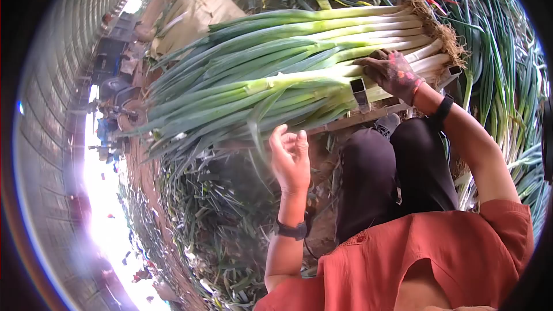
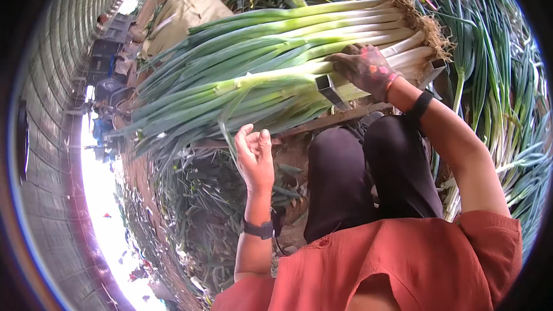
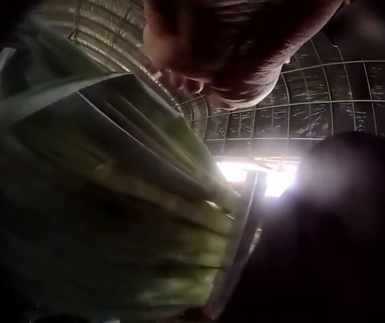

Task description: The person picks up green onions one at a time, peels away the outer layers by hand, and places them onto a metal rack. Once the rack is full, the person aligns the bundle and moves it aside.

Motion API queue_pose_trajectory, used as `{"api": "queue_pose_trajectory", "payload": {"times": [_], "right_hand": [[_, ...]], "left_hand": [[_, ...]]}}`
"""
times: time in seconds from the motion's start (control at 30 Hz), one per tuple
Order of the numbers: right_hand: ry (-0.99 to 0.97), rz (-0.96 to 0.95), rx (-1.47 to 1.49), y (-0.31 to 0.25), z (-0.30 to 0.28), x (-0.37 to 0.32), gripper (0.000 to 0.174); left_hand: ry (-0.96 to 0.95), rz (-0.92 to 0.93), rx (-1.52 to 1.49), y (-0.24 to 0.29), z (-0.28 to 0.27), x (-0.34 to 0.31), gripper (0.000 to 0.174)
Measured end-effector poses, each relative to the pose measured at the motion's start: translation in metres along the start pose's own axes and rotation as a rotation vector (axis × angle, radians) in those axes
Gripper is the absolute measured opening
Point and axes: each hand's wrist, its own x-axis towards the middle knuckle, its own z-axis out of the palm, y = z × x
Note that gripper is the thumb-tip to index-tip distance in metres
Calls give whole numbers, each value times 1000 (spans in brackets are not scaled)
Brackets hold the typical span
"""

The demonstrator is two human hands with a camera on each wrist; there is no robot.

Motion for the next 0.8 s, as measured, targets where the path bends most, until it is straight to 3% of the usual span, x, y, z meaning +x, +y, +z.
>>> {"api": "queue_pose_trajectory", "payload": {"times": [0.03, 0.1, 0.17, 0.23, 0.37, 0.43, 0.53, 0.57, 0.63, 0.8], "right_hand": [[-25, 14, -16, 0, 0, 0, 26], [-19, 12, 19, -6, -5, 1, 26], [2, -6, 72, -7, -7, 1, 26], [-9, -30, 62, -4, -4, 3, 26], [-4, -1, 40, -6, -3, 3, 24], [17, -33, 66, -6, -3, 3, 24], [31, -44, 86, -6, -4, 3, 23], [23, -36, 81, -6, -4, 3, 23], [-5, -29, 78, -5, -2, 3, 22], [-26, 7, 63, -5, -2, 6, 23]], "left_hand": [[-37, -291, -324, -8, -1, -6, 48], [76, -580, -708, -19, -12, 3, 55], [171, -513, -834, -18, -24, 12, 57], [574, -367, -746, -11, -36, 32, 67], [760, -311, -154, -39, -95, 97, 73], [623, -404, 1, -49, -127, 124, 70], [430, -366, -460, -81, -158, 142, 58], [366, -379, -485, -89, -168, 143, 44], [280, -282, -507, -116, -178, 136, 34], [258, -259, -497, -168, -171, 143, 32]]}}
